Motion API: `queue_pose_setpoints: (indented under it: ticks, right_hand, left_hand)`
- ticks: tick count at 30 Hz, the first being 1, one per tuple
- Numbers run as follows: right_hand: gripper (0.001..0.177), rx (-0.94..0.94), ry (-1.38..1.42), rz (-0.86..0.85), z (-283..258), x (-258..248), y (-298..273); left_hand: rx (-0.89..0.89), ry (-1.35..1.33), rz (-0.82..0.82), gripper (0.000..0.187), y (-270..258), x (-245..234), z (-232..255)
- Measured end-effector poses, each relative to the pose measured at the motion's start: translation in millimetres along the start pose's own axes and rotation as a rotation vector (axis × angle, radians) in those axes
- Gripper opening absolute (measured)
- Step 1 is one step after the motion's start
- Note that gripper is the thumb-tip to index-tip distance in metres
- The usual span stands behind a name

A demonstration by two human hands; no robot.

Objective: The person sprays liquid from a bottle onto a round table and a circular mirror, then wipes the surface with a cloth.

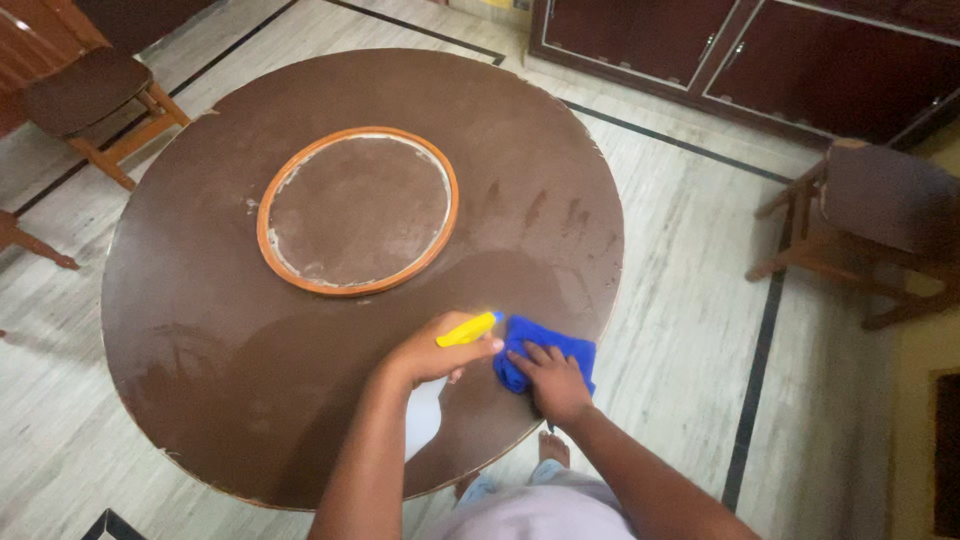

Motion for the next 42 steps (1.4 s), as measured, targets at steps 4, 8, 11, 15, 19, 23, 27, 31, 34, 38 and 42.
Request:
queue_pose_setpoints:
  ticks: [4, 8, 11, 15, 19, 23, 27, 31, 34, 38, 42]
  right_hand:
    - [0.071, -0.036, 0.063, 0.005, -11, 0, -9]
    - [0.071, -0.118, 0.064, 0.001, -18, 7, -11]
    - [0.072, -0.147, 0.055, -0.019, -19, 9, -12]
    - [0.074, -0.202, 0.061, -0.03, -18, 3, -11]
    - [0.071, -0.277, 0.052, -0.001, -12, -1, -7]
    - [0.073, -0.319, 0.069, -0.042, -1, -3, -5]
    - [0.072, -0.369, 0.01, -0.066, 16, 0, -1]
    - [0.069, -0.408, -0.01, -0.038, 40, -2, 9]
    - [0.07, -0.409, 0.002, -0.028, 57, -7, 18]
    - [0.07, -0.413, -0.002, 0.0, 84, -14, 29]
    - [0.075, -0.375, 0.008, -0.038, 110, -20, 43]
  left_hand:
    - [0.054, 0.007, 0.012, 0.032, -8, 0, -1]
    - [0.102, -0.009, 0.044, 0.031, -12, 0, -2]
    - [0.138, -0.042, 0.071, 0.03, -12, 2, -1]
    - [0.164, -0.084, 0.106, 0.028, -11, 5, 12]
    - [0.174, -0.117, 0.176, 0.026, -4, 5, 23]
    - [0.136, -0.128, 0.253, 0.028, 12, 5, 28]
    - [0.128, -0.175, 0.34, 0.025, 25, 8, 34]
    - [0.151, -0.225, 0.382, 0.024, 32, 13, 45]
    - [0.123, -0.238, 0.436, 0.023, 35, 14, 51]
    - [0.112, -0.282, 0.479, 0.022, 42, 18, 59]
    - [0.12, -0.334, 0.521, 0.022, 51, 21, 65]
Point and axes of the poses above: each hand's wrist, its own y-axis towards the middle knuckle, its own x-axis out of the palm, z = x × y, the point moved 1 cm from there along y, towards the middle knuckle, and after that the axes turned 14 degrees about -x, right-handed, at the moved point
